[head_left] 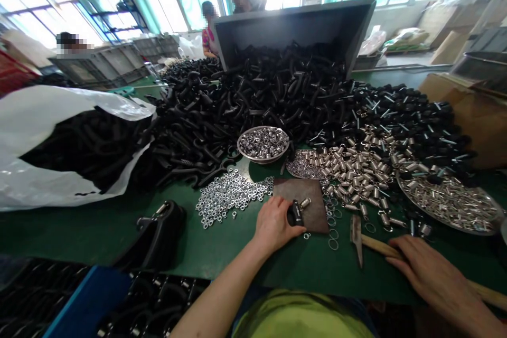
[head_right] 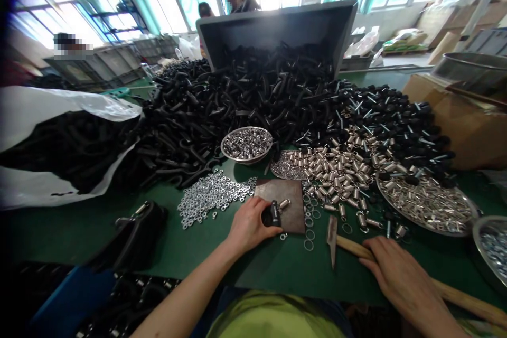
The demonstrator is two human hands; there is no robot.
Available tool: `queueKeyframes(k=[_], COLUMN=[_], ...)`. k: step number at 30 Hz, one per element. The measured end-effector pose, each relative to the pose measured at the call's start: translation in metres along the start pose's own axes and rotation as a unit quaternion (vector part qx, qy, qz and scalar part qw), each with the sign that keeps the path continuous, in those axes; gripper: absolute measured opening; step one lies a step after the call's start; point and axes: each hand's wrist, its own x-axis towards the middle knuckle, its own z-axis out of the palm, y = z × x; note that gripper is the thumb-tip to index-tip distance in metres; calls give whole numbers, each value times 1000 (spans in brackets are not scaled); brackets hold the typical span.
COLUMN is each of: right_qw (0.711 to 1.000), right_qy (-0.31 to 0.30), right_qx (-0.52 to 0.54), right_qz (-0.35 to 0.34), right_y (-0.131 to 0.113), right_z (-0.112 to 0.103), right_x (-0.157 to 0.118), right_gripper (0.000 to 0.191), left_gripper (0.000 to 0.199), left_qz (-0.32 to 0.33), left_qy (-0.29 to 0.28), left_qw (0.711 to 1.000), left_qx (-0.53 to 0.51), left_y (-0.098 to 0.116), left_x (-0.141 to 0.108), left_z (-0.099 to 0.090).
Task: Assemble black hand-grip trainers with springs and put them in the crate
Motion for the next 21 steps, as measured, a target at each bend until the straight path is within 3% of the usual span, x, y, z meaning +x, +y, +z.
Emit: queueKeyframes(k=[4,8,10,11,15,17,19,21], right_qw=[995,980,971,973,987,986,977,974], right_qy=[-16,46,105,105,25,62,147,170], right_qx=[74,194,214,203,131,132,142,128], right_qz=[59,-4,-26,-44,-88,-76,-63,-72], right_y=[-30,-93,-118,-127,-142,-142,-142,-141], right_z=[-22,-51,-51,-48,-45,-54,-60,-55], right_x=[15,54,72,79,95,95,93,92], right_gripper=[35,37,39,38,33,35,37,38], left_gripper=[59,58,58,57,58,60,61,60], left_qz=[-3,-10,-12,-12,-15,-20,-23,-23], left_qy=[-5,-3,1,2,4,4,3,0], left_qw=[1000,1000,1000,1000,1000,1000,1000,1000], left_qx=[8,3,1,2,5,2,-1,-2], left_y=[1,1,2,1,1,0,0,1], left_x=[1,1,1,1,1,2,2,2], left_z=[-2,-1,-1,0,0,1,1,1])
